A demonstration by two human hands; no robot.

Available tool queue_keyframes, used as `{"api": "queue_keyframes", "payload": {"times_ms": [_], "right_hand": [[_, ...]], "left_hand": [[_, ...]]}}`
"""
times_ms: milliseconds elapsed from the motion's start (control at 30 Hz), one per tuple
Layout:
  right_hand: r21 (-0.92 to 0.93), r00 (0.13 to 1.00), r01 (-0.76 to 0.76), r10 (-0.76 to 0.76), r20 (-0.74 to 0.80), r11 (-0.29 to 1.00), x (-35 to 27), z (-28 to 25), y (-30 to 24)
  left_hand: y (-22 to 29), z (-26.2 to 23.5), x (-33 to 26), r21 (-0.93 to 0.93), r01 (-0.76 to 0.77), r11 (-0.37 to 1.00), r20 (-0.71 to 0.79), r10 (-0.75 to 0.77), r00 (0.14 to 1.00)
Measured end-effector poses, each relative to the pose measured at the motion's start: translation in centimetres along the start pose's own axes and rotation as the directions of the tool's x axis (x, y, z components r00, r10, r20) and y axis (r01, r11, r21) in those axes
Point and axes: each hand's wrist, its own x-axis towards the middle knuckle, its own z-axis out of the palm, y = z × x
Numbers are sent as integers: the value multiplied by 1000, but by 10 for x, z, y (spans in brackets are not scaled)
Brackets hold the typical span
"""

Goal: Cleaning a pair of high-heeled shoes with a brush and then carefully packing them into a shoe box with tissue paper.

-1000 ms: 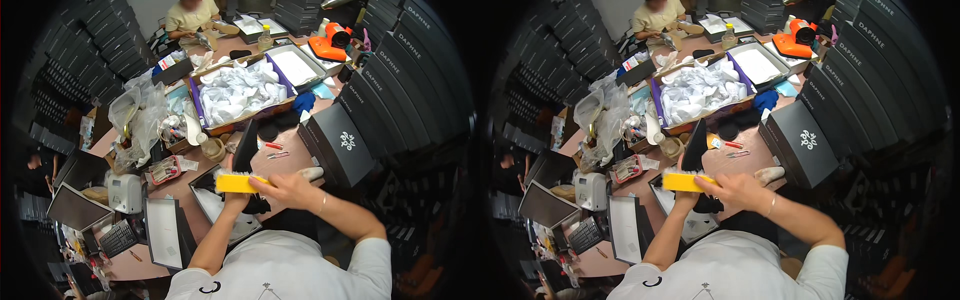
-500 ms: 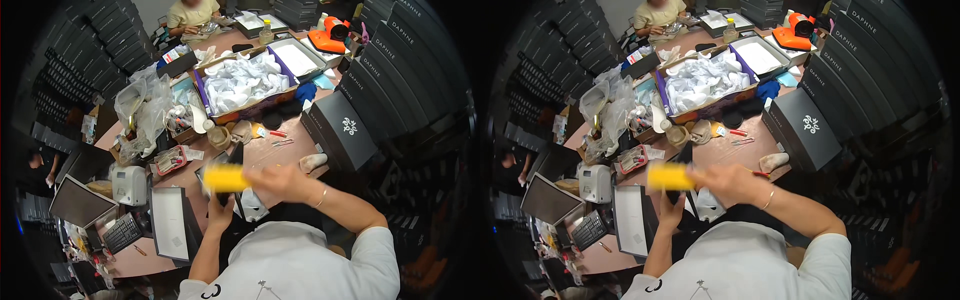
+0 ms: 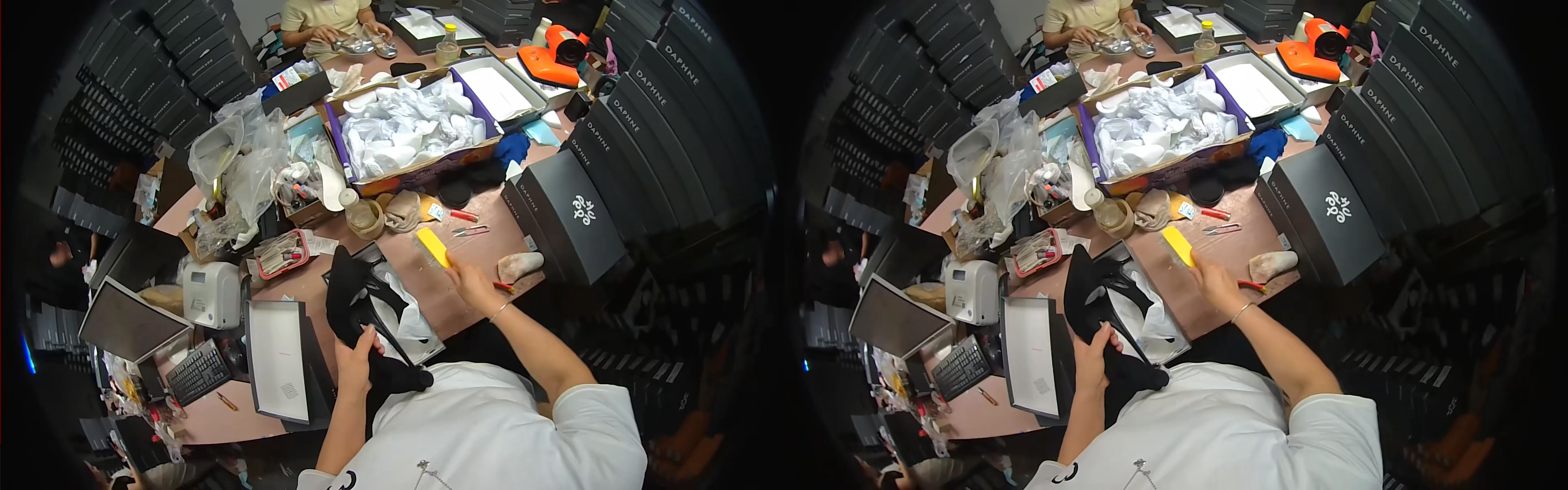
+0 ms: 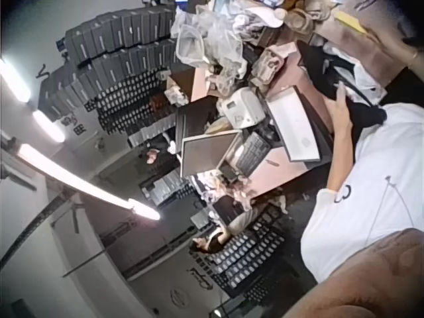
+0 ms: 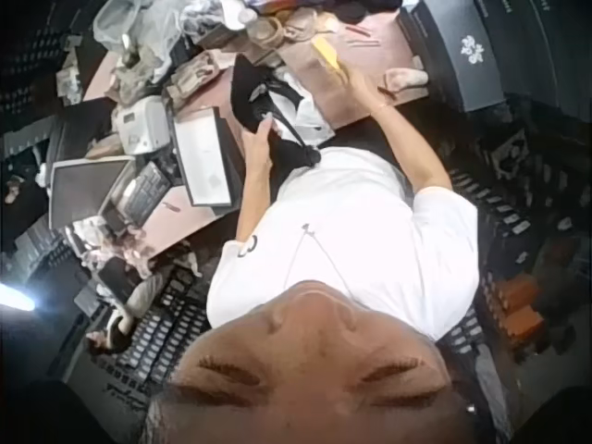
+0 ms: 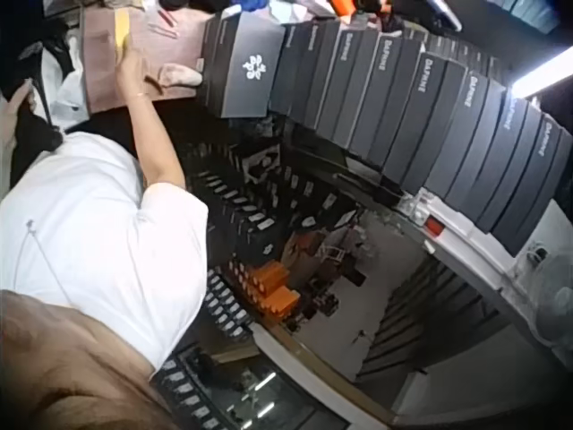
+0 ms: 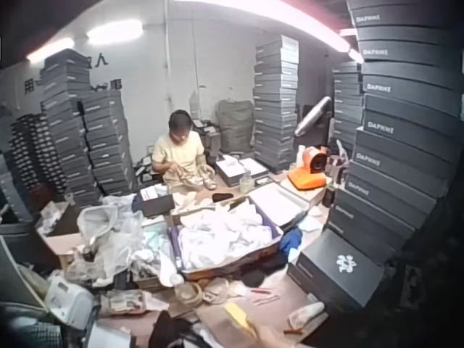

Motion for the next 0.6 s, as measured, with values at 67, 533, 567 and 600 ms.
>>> {"api": "queue_keyframes", "payload": {"times_ms": [67,533,567,600], "right_hand": [[-73,997,62,-59,42,995,-1,13,-26],[524,332,-188,-448,830,830,-24,-17,-106],[477,298,-207,-410,862,854,-19,-18,-104],[497,339,-153,-428,838,854,-14,-26,-96]], "left_hand": [[-3,14,2,-160,39,986,-75,-52,996],[4,-6,89,-365,169,915,255,-76,964],[-3,-2,102,-406,233,884,317,-103,943],[-5,7,111,-347,241,906,320,-127,939]]}}
